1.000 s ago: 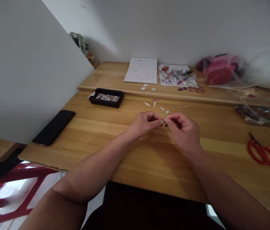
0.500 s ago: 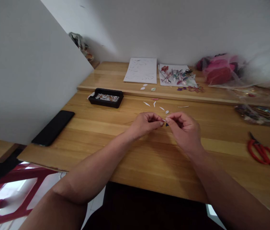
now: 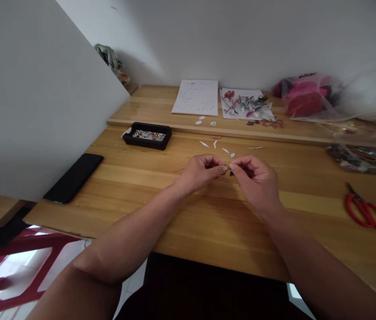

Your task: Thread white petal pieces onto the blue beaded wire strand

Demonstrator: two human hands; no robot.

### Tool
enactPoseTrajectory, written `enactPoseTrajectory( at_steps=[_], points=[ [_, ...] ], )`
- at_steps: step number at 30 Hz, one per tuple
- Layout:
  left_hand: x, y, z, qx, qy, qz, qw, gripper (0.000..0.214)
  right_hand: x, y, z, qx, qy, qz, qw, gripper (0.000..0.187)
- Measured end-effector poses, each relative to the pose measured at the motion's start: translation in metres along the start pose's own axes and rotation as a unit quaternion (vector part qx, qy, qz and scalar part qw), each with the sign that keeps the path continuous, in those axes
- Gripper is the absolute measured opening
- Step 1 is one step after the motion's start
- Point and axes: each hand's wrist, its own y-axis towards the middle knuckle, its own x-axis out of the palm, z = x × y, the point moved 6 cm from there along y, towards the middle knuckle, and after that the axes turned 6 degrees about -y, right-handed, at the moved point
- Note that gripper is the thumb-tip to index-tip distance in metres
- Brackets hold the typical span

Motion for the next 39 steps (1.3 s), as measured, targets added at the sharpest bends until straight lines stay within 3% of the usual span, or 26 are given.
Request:
enactPoseTrajectory(
  at_steps=[5,8,14,19,27,30,34,39],
  points=[
    [-0.002,0.0,0.001,0.009,0.006,0.009,1.0,0.018,0.002,0.0,0.003,0.011,0.019,-0.014,1.0,0.007],
    [-0.003,0.001,-0.001,-0.005,0.013,0.007,1.0,0.02,0.005,0.003,0.007,0.055,0.074,-0.045,0.995,0.012],
    [0.0,0.001,-0.005,-0.046,-0.006,-0.018,0.999,0.024,0.009,0.006,0.016,0.177,0.207,-0.122,0.954,0.023],
    [0.003,0.001,-0.006,-0.06,-0.053,-0.031,0.996,0.027,0.011,0.005,0.023,0.233,0.271,-0.141,0.923,0.026],
    [0.0,0.001,0.002,-0.036,-0.125,0.023,0.991,0.027,0.027,-0.006,0.031,0.292,0.295,-0.155,0.896,0.031],
    [-0.005,0.003,0.004,-0.007,-0.117,0.055,0.992,0.028,0.031,-0.01,0.029,0.275,0.276,-0.171,0.905,0.029],
    [-0.011,0.005,0.005,0.039,-0.077,0.081,0.993,0.027,0.028,-0.011,0.024,0.222,0.2,-0.171,0.939,0.023],
    [-0.014,0.005,0.003,0.039,-0.013,0.084,0.996,0.025,0.01,-0.003,0.005,0.087,0.066,-0.097,0.989,0.014]
  ],
)
